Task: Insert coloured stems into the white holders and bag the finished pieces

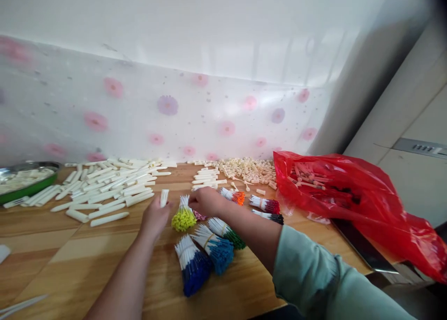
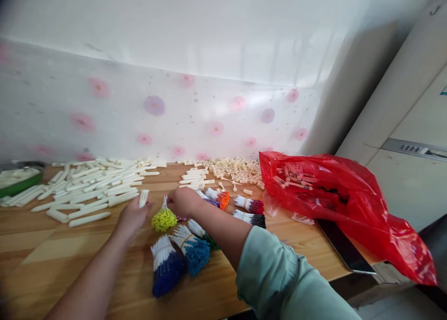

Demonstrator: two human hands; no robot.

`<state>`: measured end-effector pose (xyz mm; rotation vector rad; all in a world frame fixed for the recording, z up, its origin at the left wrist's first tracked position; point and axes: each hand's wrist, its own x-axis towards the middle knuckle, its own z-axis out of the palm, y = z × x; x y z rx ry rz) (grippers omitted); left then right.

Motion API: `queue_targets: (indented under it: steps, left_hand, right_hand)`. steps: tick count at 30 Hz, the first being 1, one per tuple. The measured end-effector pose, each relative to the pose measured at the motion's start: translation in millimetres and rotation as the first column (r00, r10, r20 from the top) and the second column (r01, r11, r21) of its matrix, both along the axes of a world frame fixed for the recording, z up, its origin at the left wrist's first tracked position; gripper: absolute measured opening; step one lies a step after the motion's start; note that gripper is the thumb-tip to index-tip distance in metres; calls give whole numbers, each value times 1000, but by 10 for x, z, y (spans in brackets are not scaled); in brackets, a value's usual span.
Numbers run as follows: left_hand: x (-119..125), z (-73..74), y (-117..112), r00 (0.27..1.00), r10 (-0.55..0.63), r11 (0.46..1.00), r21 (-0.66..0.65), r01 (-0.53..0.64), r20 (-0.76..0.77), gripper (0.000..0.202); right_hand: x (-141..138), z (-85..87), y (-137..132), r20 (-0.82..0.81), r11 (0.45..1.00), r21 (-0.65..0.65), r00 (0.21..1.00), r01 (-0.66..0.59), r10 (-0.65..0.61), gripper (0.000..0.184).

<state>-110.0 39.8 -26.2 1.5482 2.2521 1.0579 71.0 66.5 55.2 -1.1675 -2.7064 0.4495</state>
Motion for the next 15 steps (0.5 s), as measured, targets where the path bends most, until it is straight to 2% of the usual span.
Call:
queue_targets:
  steps: [3, 5, 11, 15]
  left_hand:
    - [42, -106, 32, 997, -80, 996, -48, 81, 25, 21]
    - [80, -148, 58, 993, -110, 991, -68, 112, 31, 23]
    - [99, -244, 103, 981, -158, 974, -142, 174, 113, 26]
    - [94, -299, 117, 961, -180, 961, -169, 218, 212, 30]
  right_hand:
    - [-110, -333, 79, 173, 994, -42, 981, 96, -88, 22]
    - [-156, -451, 107, 250, 988, -43, 959, 145, -130, 27]
    - [-288, -484, 162, 356, 975, -46, 915, 219, -189, 29]
    - [-380, -463, 207, 370, 977, -48, 912, 207, -175, 28]
